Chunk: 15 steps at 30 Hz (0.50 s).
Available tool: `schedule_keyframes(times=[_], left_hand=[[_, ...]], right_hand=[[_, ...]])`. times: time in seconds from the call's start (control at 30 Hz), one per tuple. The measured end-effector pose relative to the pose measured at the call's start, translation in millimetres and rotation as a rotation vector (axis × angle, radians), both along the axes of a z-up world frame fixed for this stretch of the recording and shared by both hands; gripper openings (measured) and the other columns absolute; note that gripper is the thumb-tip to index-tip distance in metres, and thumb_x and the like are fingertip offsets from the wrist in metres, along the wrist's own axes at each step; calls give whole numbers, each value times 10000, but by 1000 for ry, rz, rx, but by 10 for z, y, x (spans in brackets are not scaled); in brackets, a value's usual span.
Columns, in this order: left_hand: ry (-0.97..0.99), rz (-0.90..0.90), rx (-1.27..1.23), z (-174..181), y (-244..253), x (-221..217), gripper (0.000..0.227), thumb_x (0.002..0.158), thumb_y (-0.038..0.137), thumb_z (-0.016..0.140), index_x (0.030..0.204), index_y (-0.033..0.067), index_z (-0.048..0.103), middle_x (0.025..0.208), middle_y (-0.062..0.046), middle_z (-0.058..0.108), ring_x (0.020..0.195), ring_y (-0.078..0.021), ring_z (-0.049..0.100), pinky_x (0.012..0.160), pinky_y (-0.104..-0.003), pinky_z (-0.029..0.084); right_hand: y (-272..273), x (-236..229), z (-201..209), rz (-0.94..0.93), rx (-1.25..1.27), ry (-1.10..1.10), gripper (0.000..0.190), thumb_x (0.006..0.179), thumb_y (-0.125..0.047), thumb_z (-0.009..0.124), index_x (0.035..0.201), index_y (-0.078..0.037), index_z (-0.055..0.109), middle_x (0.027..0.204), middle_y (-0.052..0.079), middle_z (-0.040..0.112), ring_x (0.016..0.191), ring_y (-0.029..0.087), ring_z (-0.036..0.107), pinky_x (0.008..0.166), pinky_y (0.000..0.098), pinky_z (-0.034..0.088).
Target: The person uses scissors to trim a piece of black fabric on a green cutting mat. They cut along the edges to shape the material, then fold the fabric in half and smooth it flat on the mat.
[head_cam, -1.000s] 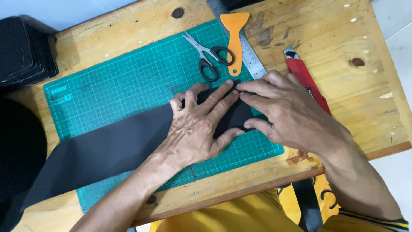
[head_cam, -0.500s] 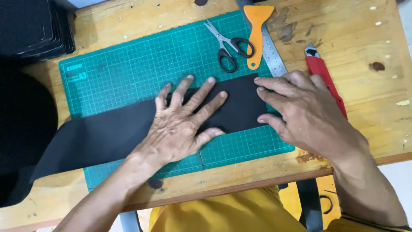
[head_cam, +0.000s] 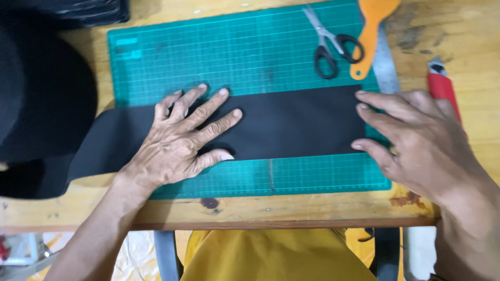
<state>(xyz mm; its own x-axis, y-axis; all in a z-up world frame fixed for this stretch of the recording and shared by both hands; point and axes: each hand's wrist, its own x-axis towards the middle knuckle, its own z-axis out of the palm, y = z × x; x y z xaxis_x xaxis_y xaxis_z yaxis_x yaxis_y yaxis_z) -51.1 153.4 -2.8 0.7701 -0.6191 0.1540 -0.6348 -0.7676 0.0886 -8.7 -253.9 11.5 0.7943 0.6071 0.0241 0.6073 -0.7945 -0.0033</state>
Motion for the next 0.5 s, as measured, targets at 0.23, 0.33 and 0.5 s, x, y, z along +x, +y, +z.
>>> schedule_keyframes(times=[0.23,0.33,0.5], left_hand=[[-12,28,-20,-29,342,-119,629,1068,617,445,1590,266,468,1676,-65,354,1511,-386,411,1169,-552,318],[-13,57,-3,-40,447,-179,630,1075,633,439,1611,303,420,1698,-49,317,1540,-374,402,1156,-559,357],[-28,47,13,-58,516,-174,626,1083,642,412,1616,314,417,1699,-39,313,1514,-379,442,1130,-543,371]], right_hand=[[-69,47,-138,61,11,-70,557,819,-531,771,1248,-175,789,1464,-65,723,1157,233,673,900,397,559],[-37,50,-160,106,175,-17,547,821,-400,831,1218,-24,804,1452,75,738,1199,278,685,1055,410,529],[3,30,-66,25,159,145,659,807,-280,777,1364,67,710,1540,165,645,1384,286,604,1177,429,480]])
